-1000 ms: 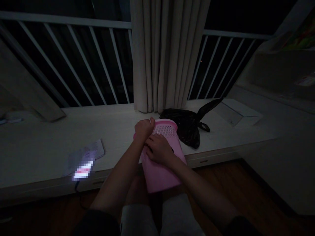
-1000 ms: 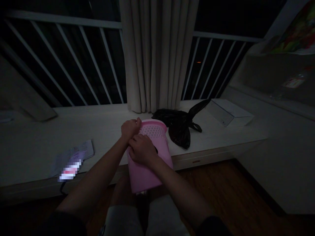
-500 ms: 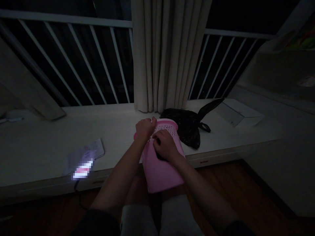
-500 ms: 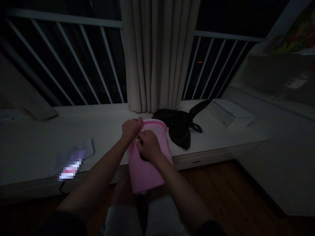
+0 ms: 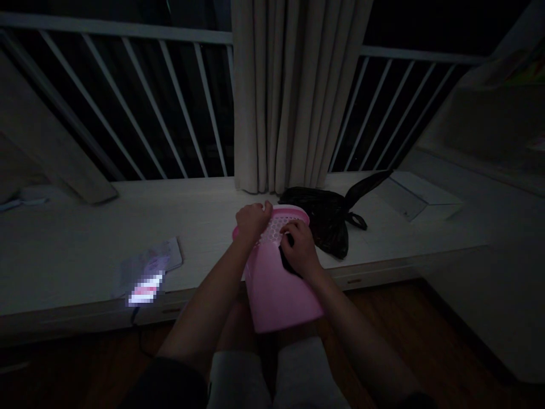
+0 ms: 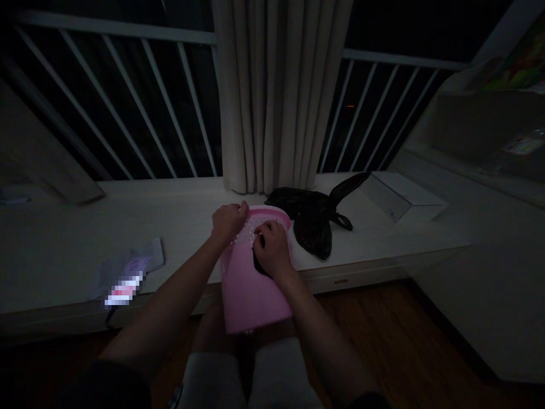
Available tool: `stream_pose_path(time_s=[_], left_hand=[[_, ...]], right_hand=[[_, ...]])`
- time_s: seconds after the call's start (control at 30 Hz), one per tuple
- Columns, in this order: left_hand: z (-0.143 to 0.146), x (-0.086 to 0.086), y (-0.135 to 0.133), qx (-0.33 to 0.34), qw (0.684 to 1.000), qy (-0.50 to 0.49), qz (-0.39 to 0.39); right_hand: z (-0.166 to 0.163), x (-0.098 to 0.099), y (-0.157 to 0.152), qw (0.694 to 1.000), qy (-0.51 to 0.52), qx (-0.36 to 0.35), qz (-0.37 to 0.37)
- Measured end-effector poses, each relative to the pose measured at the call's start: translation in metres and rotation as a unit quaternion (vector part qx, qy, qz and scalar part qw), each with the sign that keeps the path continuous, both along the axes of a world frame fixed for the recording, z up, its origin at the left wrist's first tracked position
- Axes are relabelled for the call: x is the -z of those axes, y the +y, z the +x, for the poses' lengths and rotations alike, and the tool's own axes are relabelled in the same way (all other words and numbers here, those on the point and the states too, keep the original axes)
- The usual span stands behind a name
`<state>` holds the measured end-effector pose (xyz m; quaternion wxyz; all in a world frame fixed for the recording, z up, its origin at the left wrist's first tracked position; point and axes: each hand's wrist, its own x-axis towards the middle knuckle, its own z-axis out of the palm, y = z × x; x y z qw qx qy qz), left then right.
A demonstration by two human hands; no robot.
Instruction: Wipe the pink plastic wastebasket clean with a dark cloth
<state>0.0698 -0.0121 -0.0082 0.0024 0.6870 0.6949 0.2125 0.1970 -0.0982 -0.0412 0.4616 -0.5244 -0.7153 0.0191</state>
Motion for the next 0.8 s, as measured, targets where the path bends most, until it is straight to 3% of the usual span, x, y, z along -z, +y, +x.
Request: stream_pose_path(time_s=[0.23, 0.8], left_hand=[[-0.005, -0.001, -0.003, -0.011, 1.000, -0.005, -0.003], [-0.009, -0.005, -0.010, -0.005, 1.000, -0.003, -0.018]], right_hand=[[-0.001, 0.004, -0.003, 0.999, -0.007, 0.043, 0.010], [0.022, 0.032, -0.005, 0.997, 0.075, 0.004, -0.033]])
